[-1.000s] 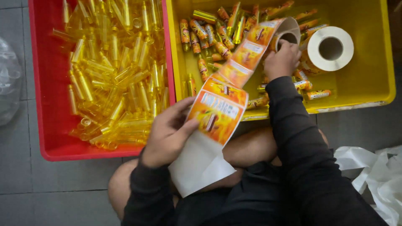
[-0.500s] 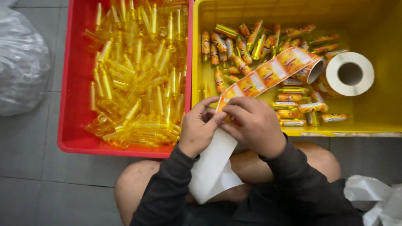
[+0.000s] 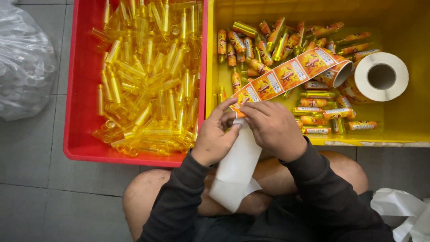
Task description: Manually peeling adhesive labels from a roll and applying them to small yellow plastic tubes.
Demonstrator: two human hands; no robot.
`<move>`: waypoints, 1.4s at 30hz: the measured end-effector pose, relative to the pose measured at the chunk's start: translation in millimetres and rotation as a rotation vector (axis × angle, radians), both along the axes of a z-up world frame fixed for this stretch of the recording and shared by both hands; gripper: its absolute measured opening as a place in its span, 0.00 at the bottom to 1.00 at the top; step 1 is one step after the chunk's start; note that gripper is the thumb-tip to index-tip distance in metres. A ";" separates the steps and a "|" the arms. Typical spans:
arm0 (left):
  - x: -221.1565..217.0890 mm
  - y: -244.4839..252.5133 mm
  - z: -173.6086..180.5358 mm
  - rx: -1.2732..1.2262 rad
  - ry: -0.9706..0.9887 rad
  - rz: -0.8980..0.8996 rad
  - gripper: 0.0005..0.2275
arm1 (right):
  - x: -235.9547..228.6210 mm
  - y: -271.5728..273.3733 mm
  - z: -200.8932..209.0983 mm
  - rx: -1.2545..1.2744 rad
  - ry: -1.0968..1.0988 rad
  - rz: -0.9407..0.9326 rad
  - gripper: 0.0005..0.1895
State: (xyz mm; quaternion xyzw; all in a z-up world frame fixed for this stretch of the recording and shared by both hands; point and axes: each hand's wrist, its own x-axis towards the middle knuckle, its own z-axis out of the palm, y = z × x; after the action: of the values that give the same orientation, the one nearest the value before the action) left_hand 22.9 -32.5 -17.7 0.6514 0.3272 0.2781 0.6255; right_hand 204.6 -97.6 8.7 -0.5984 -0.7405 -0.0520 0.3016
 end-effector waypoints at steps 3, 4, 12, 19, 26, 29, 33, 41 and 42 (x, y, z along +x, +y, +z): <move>-0.2 1.0 -4.4 -0.097 -0.070 0.012 0.31 | -0.2 -0.8 0.2 -0.001 0.044 0.008 0.12; -0.6 1.4 -5.1 -0.134 -0.086 0.024 0.32 | 0.0 -1.3 -0.3 -0.009 0.078 0.021 0.13; -4.6 7.0 -5.6 -0.118 -0.080 0.022 0.29 | 1.4 5.6 -5.4 -0.009 0.086 0.079 0.13; -6.9 4.5 17.0 0.075 0.011 -0.122 0.30 | 22.2 2.9 -3.9 -0.297 0.565 0.299 0.12; -11.1 8.3 35.0 0.030 0.253 -0.241 0.31 | 84.4 -0.7 -24.8 -0.505 1.248 -0.075 0.18; -11.7 -0.6 7.2 0.076 0.213 -0.415 0.35 | 117.3 -3.5 -24.8 -0.065 1.741 -0.413 0.09; -11.9 -12.6 13.7 0.264 0.347 -0.472 0.32 | 113.0 -13.5 -2.9 0.486 1.406 -0.454 0.10; -39.5 8.7 67.2 0.072 -0.079 -0.209 0.40 | -13.8 11.8 -41.1 0.489 0.903 0.003 0.27; -46.0 13.4 69.3 0.092 -0.102 -0.181 0.37 | -33.2 14.1 -26.7 0.383 0.643 -0.024 0.20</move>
State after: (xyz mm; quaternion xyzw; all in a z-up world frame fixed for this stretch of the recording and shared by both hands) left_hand -23.1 -19.1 51.6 0.6913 0.2218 0.2680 0.6333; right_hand 171.4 -83.5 -18.0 -0.5254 -0.5779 -0.0024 0.6245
